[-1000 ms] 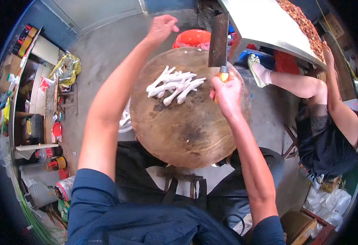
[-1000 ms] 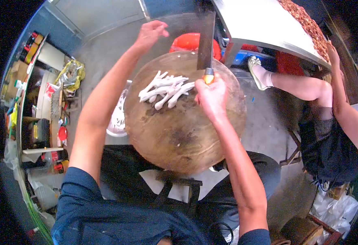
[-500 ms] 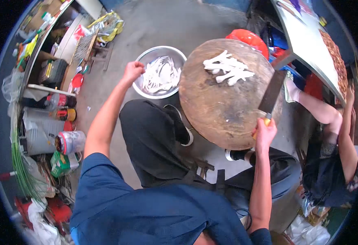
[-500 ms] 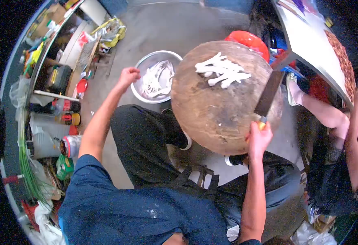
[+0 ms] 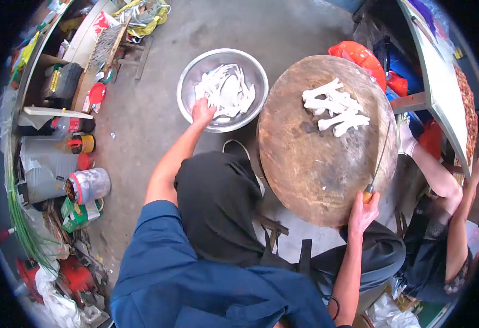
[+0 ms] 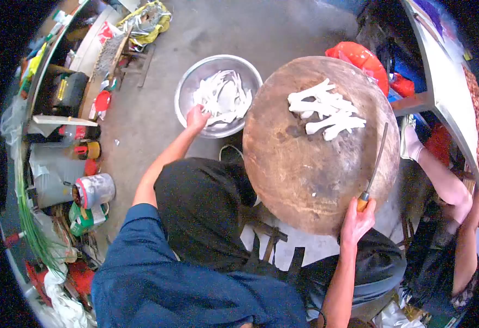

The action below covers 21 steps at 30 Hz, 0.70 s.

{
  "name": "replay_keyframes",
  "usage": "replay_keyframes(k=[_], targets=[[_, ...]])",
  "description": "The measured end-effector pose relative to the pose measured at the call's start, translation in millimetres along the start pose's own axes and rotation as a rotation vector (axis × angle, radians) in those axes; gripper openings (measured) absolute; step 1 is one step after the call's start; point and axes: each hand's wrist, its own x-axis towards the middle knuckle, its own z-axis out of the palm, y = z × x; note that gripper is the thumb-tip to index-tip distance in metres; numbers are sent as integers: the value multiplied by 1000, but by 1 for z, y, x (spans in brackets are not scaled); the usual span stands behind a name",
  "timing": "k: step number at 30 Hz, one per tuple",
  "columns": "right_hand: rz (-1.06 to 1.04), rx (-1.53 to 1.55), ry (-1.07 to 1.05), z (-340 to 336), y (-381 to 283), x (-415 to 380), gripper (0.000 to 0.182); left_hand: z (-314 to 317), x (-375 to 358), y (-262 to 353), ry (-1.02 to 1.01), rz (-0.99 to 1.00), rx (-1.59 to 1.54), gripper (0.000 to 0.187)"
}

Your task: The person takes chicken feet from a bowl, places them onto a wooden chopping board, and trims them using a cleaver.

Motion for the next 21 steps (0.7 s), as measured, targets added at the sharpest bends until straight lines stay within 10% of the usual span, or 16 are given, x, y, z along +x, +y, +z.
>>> replay_keyframes(k=[9, 21], targets=[[3, 7, 17, 12, -5, -1, 24, 45, 76, 13, 53, -405, 80, 94], [-33, -17, 47, 15, -14, 1, 16, 21, 67, -19, -51, -422, -275, 37]])
